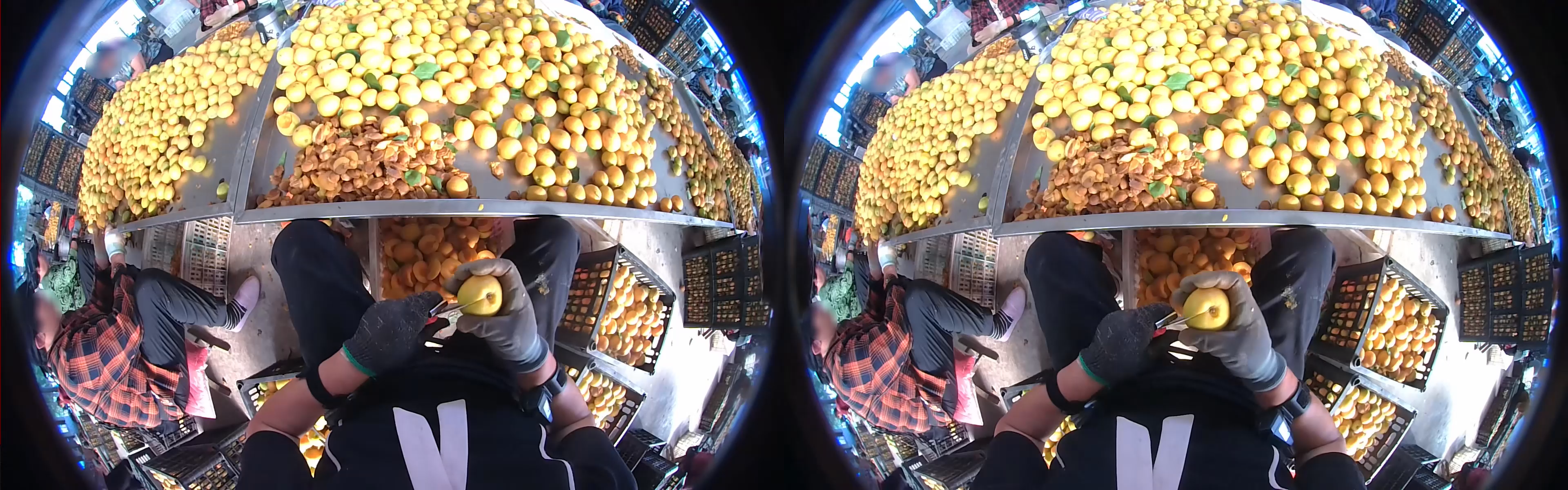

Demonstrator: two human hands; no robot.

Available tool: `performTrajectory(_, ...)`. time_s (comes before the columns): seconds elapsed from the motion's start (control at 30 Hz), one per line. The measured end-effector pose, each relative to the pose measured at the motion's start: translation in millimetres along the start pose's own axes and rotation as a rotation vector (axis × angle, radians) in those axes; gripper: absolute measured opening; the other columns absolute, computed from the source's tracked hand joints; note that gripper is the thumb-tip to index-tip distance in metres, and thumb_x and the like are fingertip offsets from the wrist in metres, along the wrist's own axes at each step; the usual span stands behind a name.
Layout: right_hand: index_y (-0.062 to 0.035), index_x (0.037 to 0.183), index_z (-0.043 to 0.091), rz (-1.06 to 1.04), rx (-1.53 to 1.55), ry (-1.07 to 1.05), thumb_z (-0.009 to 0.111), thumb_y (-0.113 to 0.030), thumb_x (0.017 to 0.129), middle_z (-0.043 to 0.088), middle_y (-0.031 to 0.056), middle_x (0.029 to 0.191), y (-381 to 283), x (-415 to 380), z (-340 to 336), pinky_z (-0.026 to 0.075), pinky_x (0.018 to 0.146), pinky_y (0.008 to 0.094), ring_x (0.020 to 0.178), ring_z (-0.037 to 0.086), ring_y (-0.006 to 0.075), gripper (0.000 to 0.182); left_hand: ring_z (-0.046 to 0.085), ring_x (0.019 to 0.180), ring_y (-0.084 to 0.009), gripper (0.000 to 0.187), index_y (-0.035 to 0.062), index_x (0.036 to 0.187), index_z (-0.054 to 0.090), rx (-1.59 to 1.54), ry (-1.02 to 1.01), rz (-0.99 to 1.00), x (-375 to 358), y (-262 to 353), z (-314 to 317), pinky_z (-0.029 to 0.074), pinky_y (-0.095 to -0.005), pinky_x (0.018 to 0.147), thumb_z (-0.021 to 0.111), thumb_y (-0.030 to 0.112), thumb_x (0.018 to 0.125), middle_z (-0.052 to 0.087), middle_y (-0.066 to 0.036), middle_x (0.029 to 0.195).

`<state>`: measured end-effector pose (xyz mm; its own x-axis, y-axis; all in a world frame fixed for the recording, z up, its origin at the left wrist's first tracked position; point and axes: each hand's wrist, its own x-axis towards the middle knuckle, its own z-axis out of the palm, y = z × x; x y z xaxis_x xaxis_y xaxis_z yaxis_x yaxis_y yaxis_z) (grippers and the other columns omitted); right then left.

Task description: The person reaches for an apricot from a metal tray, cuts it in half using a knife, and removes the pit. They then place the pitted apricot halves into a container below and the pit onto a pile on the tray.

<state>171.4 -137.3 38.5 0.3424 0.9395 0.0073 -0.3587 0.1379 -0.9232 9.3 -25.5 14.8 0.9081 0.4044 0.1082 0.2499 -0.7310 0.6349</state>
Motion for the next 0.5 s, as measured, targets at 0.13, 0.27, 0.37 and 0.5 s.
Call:
performTrajectory(0.13, -0.0087, 0.117, 0.047, -0.060, -0.031, -0.023, 0.078, 0.006, 0.068, 0.056, 0.0085, 0.115, -0.3, 2.0, -3.3, 0.048, 0.093, 0.0325, 0.110, 0.056, 0.0196, 0.060, 0.065, 0.069, -0.0338, 0.037, 0.0038, 0.109, 0.061, 0.011, 0.067, 0.015, 2.2, 3.9, -2.6, 0.052, -0.0413, 0.062, 0.069, 0.021, 0.078, 0.066, -0.016, 0.081)
performTrajectory(0.27, -0.0102, 0.120, 0.047, -0.002, 0.379, -0.050, 0.078, 0.004, 0.068, 0.055, 0.0084, 0.115, 8.4, 1.2, 1.6, 0.044, 0.098, 0.0385, 0.112, 0.056, 0.0245, 0.062, 0.065, 0.069, -0.0338, 0.035, 0.0033, 0.110, 0.060, -0.028, -0.003, -0.040, 2.4, 5.0, 6.9, 0.052, -0.0416, 0.061, 0.067, 0.022, 0.081, 0.065, -0.017, 0.078)
performTrajectory(0.37, -0.0106, 0.122, 0.047, 0.059, 0.732, -0.050, 0.077, 0.003, 0.068, 0.054, 0.0089, 0.118, 13.2, 2.5, 7.6, 0.040, 0.101, 0.0418, 0.111, 0.056, 0.0273, 0.063, 0.064, 0.067, -0.0350, 0.038, 0.0009, 0.112, 0.057, 0.002, 0.059, 0.047, 4.0, 4.2, 8.1, 0.051, -0.0433, 0.059, 0.065, 0.023, 0.082, 0.064, -0.018, 0.074)
performTrajectory(0.5, -0.0089, 0.124, 0.046, 0.004, 0.166, 0.012, 0.080, -0.006, 0.069, 0.056, 0.0101, 0.119, 8.5, 6.4, -3.2, 0.042, 0.100, 0.0415, 0.113, 0.056, 0.0273, 0.065, 0.063, 0.065, -0.0378, 0.042, -0.0034, 0.114, 0.053, -0.054, 0.018, -0.078, 4.2, 2.5, 3.9, 0.050, -0.0454, 0.057, 0.064, 0.025, 0.084, 0.062, -0.021, 0.071)
